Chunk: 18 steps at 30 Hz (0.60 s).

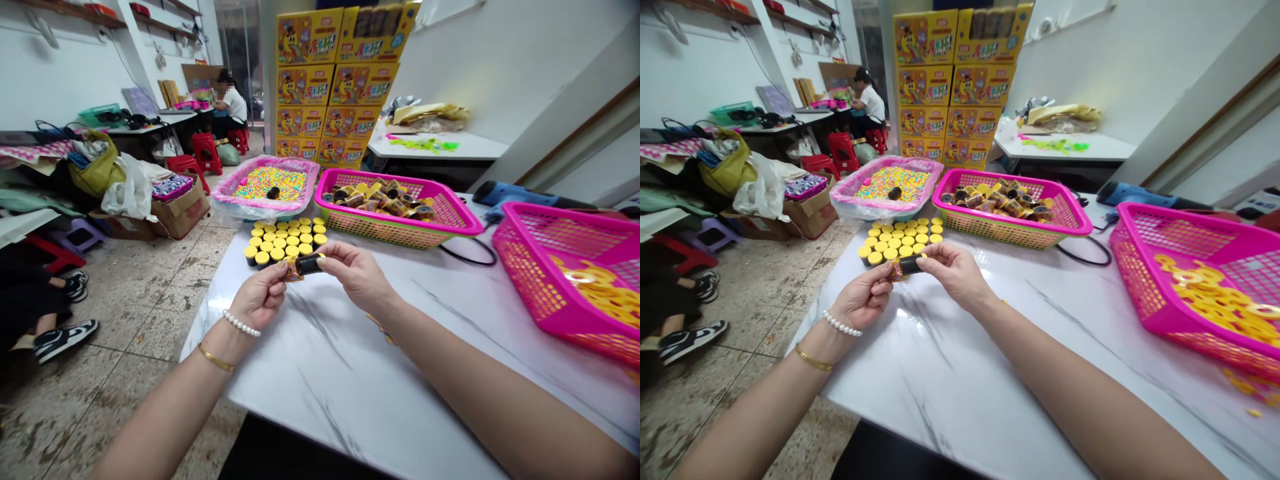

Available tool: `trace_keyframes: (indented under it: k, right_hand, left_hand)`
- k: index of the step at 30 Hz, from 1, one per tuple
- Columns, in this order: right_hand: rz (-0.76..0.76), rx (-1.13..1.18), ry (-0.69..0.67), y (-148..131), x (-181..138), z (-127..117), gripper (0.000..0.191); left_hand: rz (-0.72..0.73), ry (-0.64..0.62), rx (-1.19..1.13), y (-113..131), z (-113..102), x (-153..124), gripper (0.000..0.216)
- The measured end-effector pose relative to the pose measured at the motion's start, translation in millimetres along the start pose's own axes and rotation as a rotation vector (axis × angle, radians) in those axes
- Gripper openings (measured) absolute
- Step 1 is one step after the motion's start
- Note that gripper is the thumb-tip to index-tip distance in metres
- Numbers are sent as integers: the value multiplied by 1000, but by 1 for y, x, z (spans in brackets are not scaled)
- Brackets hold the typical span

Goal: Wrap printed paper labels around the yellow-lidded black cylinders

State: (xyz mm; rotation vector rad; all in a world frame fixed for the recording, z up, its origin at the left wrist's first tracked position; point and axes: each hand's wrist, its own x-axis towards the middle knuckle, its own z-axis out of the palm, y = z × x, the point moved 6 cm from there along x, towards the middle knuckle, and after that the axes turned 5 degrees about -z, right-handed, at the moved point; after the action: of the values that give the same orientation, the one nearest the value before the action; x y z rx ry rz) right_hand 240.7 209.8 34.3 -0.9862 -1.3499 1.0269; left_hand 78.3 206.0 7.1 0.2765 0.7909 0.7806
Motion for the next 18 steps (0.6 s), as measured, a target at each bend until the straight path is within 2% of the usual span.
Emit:
trace_keyframes:
  k: [4,9,12,15,18]
  right_hand:
    - [-48,-149,63,-6,-3,-2,31]
    - [-114,-310,58,-15,-12,4,24]
    - [-100,-248,49,-13,-15,8,27]
    - [-49,-111,-9,-7,-13,11,31]
    - [-61,-53,0,-5,-10,7,36]
  left_hand:
    - [18,9,-57,2,-1,0,20]
    - [38,2,-26,0,-2,3,18]
    - [133,13,103,2,-3,2,13]
    - [259,17,253,6,-3,-2,28]
    - [299,-9,330,7,0,-4,40]
